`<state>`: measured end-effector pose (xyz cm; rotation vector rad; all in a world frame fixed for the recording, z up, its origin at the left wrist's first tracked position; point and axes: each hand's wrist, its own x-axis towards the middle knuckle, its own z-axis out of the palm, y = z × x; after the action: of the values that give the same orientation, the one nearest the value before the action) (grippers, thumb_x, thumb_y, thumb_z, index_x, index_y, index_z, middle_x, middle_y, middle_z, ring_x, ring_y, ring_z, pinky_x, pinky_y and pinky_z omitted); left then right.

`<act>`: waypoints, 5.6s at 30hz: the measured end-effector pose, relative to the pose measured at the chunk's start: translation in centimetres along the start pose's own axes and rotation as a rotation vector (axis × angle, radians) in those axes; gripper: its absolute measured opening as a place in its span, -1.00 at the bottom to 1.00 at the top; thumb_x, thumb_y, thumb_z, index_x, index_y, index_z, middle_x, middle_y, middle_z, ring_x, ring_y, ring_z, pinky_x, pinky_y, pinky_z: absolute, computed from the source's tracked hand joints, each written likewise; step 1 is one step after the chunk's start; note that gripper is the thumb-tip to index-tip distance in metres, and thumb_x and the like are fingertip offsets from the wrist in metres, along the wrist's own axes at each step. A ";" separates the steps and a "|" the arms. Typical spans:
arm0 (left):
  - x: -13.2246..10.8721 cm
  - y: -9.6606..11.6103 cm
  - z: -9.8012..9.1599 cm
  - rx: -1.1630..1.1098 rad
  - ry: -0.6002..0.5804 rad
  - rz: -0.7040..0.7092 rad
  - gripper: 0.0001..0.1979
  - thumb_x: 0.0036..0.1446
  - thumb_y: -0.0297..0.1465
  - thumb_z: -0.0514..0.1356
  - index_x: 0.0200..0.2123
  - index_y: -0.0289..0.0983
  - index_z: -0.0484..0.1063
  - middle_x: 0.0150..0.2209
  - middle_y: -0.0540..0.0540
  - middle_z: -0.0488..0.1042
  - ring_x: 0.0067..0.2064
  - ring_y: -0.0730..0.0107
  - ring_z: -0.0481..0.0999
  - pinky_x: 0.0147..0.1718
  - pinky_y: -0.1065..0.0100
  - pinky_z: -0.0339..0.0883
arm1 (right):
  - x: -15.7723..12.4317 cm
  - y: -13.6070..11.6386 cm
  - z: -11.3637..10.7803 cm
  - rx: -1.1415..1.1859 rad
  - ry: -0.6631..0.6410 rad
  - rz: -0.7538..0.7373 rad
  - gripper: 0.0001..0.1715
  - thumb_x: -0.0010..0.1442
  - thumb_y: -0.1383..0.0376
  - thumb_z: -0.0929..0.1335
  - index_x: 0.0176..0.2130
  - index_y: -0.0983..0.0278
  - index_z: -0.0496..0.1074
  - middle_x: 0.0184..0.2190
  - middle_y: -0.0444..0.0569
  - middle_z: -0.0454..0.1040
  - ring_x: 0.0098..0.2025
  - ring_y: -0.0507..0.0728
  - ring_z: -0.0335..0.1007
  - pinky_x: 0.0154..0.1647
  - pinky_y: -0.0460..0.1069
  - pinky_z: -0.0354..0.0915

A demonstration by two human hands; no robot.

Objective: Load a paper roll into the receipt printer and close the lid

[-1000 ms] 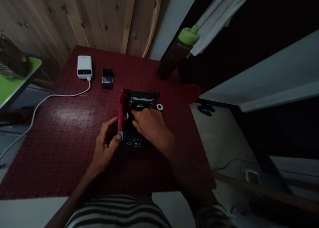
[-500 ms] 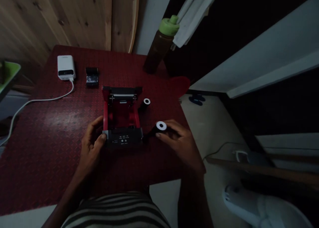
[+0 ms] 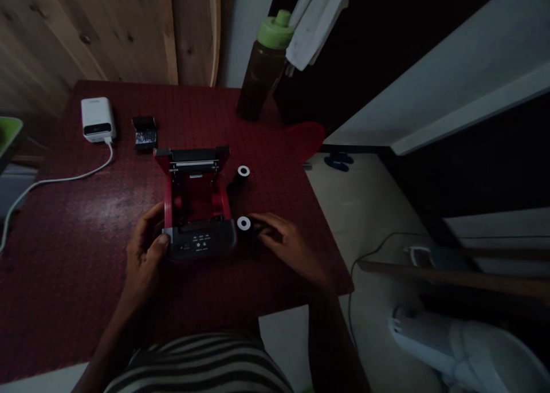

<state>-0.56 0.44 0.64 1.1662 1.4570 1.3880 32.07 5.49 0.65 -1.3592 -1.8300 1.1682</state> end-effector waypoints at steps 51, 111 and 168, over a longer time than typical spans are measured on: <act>-0.7 -0.2 0.6 -0.095 -0.041 -0.069 -0.42 0.47 -0.07 0.29 0.43 -0.15 0.48 0.40 -0.30 0.53 0.44 -0.14 0.53 0.47 -0.18 0.34 | 11.3 -14.1 7.8 -1.011 -0.340 -0.156 -0.59 0.38 0.63 0.37 0.03 0.27 0.66 -0.12 0.17 0.76 -0.12 0.30 0.75 -0.16 0.08 0.49; 1.1 2.4 1.7 -0.278 0.052 -0.346 -0.24 0.19 -0.09 0.53 0.41 -0.15 0.55 0.39 -0.21 0.62 0.47 -0.17 0.55 0.44 -0.05 0.44 | 0.2 -8.6 8.0 -0.362 0.394 -0.594 -0.61 0.57 0.40 0.42 0.30 0.19 0.60 0.19 0.09 0.78 0.28 0.25 0.74 0.39 0.24 0.60; -0.3 0.2 0.7 -0.147 -0.002 -0.090 -0.41 0.37 -0.03 0.39 0.35 -0.15 0.57 0.31 -0.23 0.64 0.35 -0.11 0.62 0.34 0.00 0.46 | 9.6 -13.1 7.6 -0.846 -0.189 -0.281 -0.56 0.42 0.66 0.36 0.07 0.28 0.67 0.04 0.13 0.77 0.03 0.30 0.76 0.07 0.15 0.63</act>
<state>0.17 0.33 0.80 0.9974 1.3645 1.4057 16.86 10.91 8.37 -1.3448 -2.7125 0.3668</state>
